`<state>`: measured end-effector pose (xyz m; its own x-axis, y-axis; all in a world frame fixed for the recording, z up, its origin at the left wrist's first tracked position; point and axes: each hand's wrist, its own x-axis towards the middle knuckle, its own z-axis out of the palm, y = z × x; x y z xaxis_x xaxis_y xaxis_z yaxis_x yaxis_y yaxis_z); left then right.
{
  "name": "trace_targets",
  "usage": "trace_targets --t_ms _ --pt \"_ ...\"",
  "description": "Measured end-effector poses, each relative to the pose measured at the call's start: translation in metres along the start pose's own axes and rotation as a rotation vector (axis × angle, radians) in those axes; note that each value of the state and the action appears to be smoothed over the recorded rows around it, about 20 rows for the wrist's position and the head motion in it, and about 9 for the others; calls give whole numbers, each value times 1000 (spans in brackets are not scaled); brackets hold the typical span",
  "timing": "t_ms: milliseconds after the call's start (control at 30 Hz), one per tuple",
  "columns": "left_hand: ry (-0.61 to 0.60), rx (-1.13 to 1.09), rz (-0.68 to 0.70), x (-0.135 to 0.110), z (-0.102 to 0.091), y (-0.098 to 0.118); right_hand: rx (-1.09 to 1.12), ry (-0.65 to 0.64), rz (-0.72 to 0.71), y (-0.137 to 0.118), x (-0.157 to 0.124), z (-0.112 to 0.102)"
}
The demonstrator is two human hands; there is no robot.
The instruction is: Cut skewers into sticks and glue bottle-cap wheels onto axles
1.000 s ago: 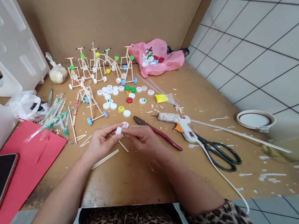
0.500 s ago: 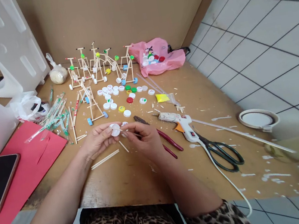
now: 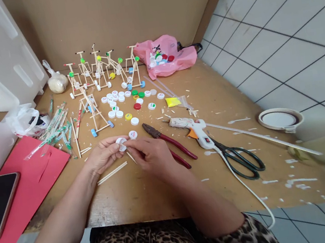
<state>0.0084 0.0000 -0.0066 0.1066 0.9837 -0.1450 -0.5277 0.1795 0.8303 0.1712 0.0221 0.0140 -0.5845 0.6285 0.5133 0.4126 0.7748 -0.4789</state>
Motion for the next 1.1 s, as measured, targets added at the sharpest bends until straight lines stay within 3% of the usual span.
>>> trace_targets --t_ms 367,700,900,1100 --pt "5 110 50 -1 5 4 293 -41 215 -10 5 -1" --pt "22 163 54 2 -1 1 -36 -78 29 -2 0 4" --pt "60 264 102 0 1 5 401 -27 218 -3 5 6" --pt "75 286 111 -2 5 8 581 -11 392 -3 5 8"
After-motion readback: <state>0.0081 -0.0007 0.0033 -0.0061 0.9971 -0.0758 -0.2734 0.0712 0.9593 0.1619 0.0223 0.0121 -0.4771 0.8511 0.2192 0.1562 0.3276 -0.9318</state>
